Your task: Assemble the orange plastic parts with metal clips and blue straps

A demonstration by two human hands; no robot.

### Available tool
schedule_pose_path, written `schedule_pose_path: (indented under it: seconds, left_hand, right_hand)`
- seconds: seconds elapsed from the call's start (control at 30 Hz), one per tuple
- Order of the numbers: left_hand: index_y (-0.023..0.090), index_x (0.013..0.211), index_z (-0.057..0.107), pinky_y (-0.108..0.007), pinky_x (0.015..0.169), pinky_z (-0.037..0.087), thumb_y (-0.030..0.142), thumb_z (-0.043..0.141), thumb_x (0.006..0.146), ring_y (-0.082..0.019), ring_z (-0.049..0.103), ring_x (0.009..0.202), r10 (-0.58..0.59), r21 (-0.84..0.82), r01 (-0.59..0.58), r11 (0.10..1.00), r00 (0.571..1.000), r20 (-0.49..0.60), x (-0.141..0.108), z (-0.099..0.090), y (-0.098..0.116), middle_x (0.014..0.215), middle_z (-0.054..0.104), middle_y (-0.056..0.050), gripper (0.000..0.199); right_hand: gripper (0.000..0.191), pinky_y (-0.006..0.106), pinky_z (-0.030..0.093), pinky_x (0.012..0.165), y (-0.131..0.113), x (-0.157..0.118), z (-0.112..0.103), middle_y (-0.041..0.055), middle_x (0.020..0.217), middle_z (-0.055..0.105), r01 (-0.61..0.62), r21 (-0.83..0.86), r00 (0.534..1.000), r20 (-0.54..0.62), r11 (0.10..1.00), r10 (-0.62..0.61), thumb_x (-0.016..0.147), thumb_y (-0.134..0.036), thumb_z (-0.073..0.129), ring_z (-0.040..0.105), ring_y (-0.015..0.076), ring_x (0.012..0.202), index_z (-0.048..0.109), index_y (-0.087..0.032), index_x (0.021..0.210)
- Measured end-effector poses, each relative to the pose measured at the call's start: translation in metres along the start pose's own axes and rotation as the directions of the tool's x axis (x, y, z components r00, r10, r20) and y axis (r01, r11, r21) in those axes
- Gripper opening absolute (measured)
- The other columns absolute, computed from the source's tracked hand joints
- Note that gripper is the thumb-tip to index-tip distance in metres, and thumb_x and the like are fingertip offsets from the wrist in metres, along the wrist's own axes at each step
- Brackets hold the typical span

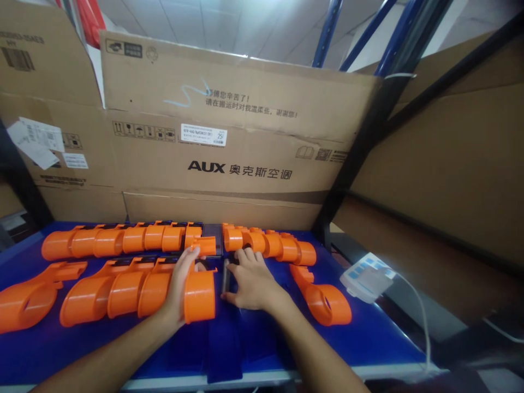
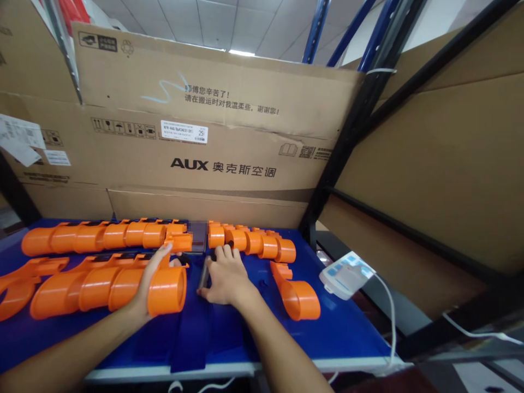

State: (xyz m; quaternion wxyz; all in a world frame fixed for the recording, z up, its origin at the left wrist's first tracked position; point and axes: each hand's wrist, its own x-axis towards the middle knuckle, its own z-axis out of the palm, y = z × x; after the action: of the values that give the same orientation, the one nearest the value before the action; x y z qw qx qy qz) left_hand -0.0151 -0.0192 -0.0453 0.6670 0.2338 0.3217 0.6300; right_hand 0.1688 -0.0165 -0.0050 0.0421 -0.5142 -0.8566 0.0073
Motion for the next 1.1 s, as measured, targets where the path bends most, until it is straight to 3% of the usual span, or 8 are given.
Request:
schedule_pose_path:
  seconds: [0.1,0.37,0.77,0.97,1.1]
  left_hand:
    - [0.021,0.082,0.052,-0.019,0.046,0.037,0.049,0.088,0.061,-0.007,0.049,0.042,0.046,0.038,-0.045,0.998,0.999,-0.029,0.000,0.002,-0.002,0.056,0.050,0.011,0.050]
    - [0.022,0.082,0.055,-0.020,0.047,0.037,0.049,0.085,0.065,-0.008,0.047,0.046,0.121,0.172,-0.125,0.977,0.992,0.032,0.002,0.000,-0.006,0.058,0.054,0.007,0.044]
    - [0.022,0.084,0.056,-0.020,0.047,0.037,0.051,0.084,0.067,-0.009,0.047,0.047,0.129,0.203,-0.138,0.969,0.990,0.059,0.001,-0.001,-0.006,0.058,0.054,0.006,0.043]
    - [0.022,0.082,0.055,-0.020,0.046,0.038,0.051,0.084,0.066,-0.009,0.047,0.046,0.128,0.189,-0.136,0.973,0.990,0.052,0.005,-0.004,-0.008,0.057,0.054,0.006,0.044]
    - [0.022,0.080,0.054,-0.020,0.047,0.038,0.051,0.083,0.069,-0.009,0.046,0.046,0.140,0.205,-0.153,0.967,0.987,0.076,0.006,-0.005,-0.010,0.057,0.054,0.006,0.043]
  right_hand:
    - [0.067,0.049,0.032,0.100,-0.001,0.001,0.001,0.0182,0.123,0.057,0.011,-0.013,1.000,0.000,1.000,-0.011,0.070,-0.059,0.080,0.044,0.0387,0.116,0.071,-0.018,0.121]
    - [0.037,0.048,0.034,0.097,-0.003,0.002,0.005,0.0167,0.114,0.058,0.037,-0.061,0.998,-0.046,0.997,-0.040,0.082,-0.046,0.072,0.047,0.0339,0.107,0.075,-0.017,0.104]
    - [0.044,0.046,0.033,0.096,-0.001,0.004,0.010,0.0151,0.114,0.057,0.027,-0.040,0.997,-0.077,0.999,-0.030,0.081,-0.044,0.074,0.046,0.0334,0.108,0.069,-0.018,0.117]
    - [0.043,0.042,0.035,0.093,0.000,0.006,0.012,0.0121,0.115,0.057,0.021,0.025,0.996,-0.084,0.999,-0.019,0.076,-0.040,0.080,0.047,0.0313,0.108,0.066,-0.020,0.112]
    - [0.030,0.038,0.037,0.090,0.003,0.004,0.011,0.0092,0.111,0.058,0.056,0.133,0.994,-0.099,0.989,-0.042,0.080,-0.035,0.078,0.048,0.0280,0.106,0.067,-0.022,0.104]
